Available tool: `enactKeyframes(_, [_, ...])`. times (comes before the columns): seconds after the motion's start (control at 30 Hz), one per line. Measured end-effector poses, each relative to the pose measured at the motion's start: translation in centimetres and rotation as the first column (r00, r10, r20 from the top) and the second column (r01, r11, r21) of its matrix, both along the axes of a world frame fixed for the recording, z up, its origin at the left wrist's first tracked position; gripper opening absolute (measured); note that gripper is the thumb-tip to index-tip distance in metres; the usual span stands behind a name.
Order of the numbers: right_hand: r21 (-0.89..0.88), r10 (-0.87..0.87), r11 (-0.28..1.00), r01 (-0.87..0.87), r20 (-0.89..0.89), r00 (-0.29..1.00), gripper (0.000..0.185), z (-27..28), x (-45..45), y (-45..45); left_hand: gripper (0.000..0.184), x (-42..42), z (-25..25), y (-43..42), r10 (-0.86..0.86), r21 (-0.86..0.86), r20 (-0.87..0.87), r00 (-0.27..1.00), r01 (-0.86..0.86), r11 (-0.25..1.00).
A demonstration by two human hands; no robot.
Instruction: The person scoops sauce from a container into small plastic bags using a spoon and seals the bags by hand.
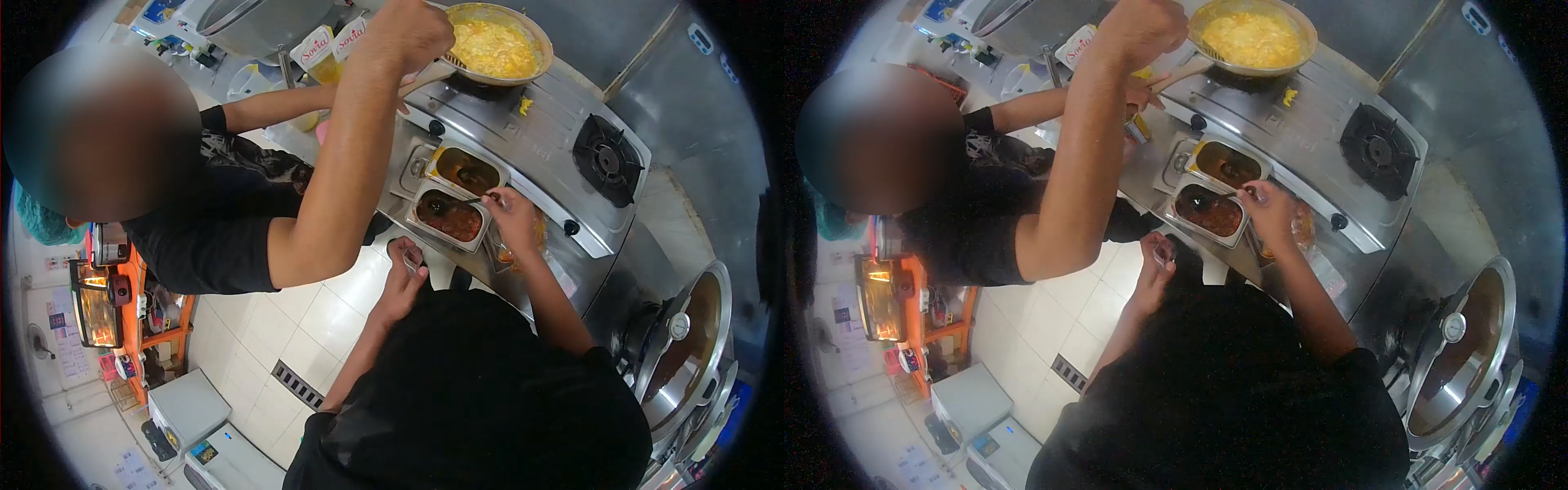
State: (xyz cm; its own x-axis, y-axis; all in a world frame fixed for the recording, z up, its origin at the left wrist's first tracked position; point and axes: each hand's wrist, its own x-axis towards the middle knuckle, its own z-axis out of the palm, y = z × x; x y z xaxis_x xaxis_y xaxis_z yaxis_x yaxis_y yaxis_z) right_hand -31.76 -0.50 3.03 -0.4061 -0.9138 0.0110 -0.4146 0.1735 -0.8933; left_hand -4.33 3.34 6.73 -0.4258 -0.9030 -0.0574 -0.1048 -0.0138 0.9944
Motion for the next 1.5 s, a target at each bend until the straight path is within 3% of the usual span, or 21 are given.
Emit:
enactKeyframes(0.13, [0.055, 0.083, 0.995, -0.089, 0.105, 0.991, 0.022, -0.6, 2.9, -1.6, 0.061, 0.2, 1.5, -0.7, -0.024, -0.037, 0.100, 0.995, 0.027, 0.999])
enactKeyframes(0.2, [-0.017, 0.080, 0.997, -0.078, 0.190, 0.978, 0.018, -0.5, 4.0, -1.8, 0.063, 0.0, 2.1, -1.1, -0.027, -0.067, 0.157, 0.987, 0.038, 0.997])
enactKeyframes(0.3, [-0.150, 0.179, 0.976, -0.159, 0.133, 0.975, 0.017, -1.1, 3.9, -1.7, 0.066, -0.2, 2.8, -1.9, -0.057, -0.104, 0.241, 0.969, 0.084, 0.991])
enactKeyframes(0.43, [-0.040, 0.218, 0.976, -0.215, 0.123, 0.968, 0.018, -0.3, 3.2, -1.4, 0.066, -0.4, 3.3, -2.6, -0.132, -0.115, 0.309, 0.942, 0.175, 0.978])
enactKeyframes(0.5, [-0.070, 0.298, 0.946, -0.317, -0.203, 0.933, 0.019, 0.9, 2.9, -0.7, 0.066, -0.3, 3.0, -2.6, -0.139, -0.126, 0.282, 0.949, 0.180, 0.976])
enactKeyframes(0.6, [-0.005, 0.398, 0.911, -0.411, -0.242, 0.885, 0.020, 3.6, 2.0, 1.5, 0.065, 0.2, 2.0, -2.3, -0.166, -0.126, 0.230, 0.959, 0.199, 0.972])
enactKeyframes(0.73, [0.048, 0.405, 0.910, -0.412, -0.318, 0.857, 0.019, 2.5, 1.6, 3.5, 0.063, 0.2, 0.7, -1.8, -0.172, -0.079, 0.193, 0.966, 0.189, 0.979])
enactKeyframes(0.83, [-0.094, 0.287, 0.942, -0.321, -0.266, 0.920, 0.018, 0.4, 3.2, 4.0, 0.062, 0.3, 0.7, -1.8, -0.117, -0.038, 0.192, 0.974, 0.127, 0.991])
enactKeyframes(0.9, [-0.171, 0.195, 0.961, -0.216, -0.128, 0.972, 0.018, -0.3, 4.4, 4.4, 0.059, 0.6, 0.8, -1.6, -0.112, -0.018, 0.191, 0.975, 0.118, 0.993])
enactKeyframes(1.0, [-0.045, 0.151, 0.988, -0.150, 0.029, 0.988, 0.017, -0.4, 5.0, 4.9, 0.058, 1.0, 0.2, -1.3, -0.079, 0.018, 0.145, 0.986, 0.077, 0.997])
enactKeyframes(1.13, [-0.163, 0.117, 0.976, -0.142, -0.152, 0.981, 0.016, -1.3, 4.6, 4.4, 0.055, 1.2, -0.3, -0.3, 0.005, 0.075, 0.024, 1.000, -0.007, 0.997])
enactKeyframes(1.23, [-0.197, 0.195, 0.952, -0.236, -0.211, 0.958, 0.015, -1.7, 5.6, 3.8, 0.051, 1.4, -0.4, -0.2, 0.030, 0.012, 0.144, 0.989, -0.032, 0.999])
enactKeyframes(1.3, [-0.100, 0.116, 0.988, -0.117, -0.012, 0.993, 0.016, -2.2, 6.2, 2.9, 0.050, 1.9, -0.8, -0.2, 0.007, 0.008, 0.137, 0.991, -0.009, 1.000])
enactKeyframes(1.33, [-0.110, 0.118, 0.987, -0.119, -0.015, 0.993, 0.016, -2.3, 6.2, 2.4, 0.049, 2.1, -1.1, -0.3, -0.018, 0.005, 0.127, 0.992, 0.018, 1.000])
enactKeyframes(1.4, [-0.039, -0.070, 0.996, 0.085, 0.301, 0.951, 0.018, -2.6, 6.1, 1.1, 0.049, 2.2, -1.4, -0.1, -0.005, -0.007, 0.107, 0.994, 0.005, 1.000])
enactKeyframes(1.43, [0.026, -0.093, 0.996, 0.089, 0.316, 0.944, 0.021, -3.1, 5.6, 0.4, 0.049, 2.3, -1.5, 0.0, 0.003, -0.008, 0.088, 0.996, -0.002, 1.000])
enactKeyframes(1.5, [-0.005, -0.075, 0.997, 0.080, 0.317, 0.945, 0.021, -2.9, 5.3, -0.1, 0.049, 2.6, -1.3, 0.0, -0.023, -0.012, 0.077, 0.997, 0.024, 1.000])
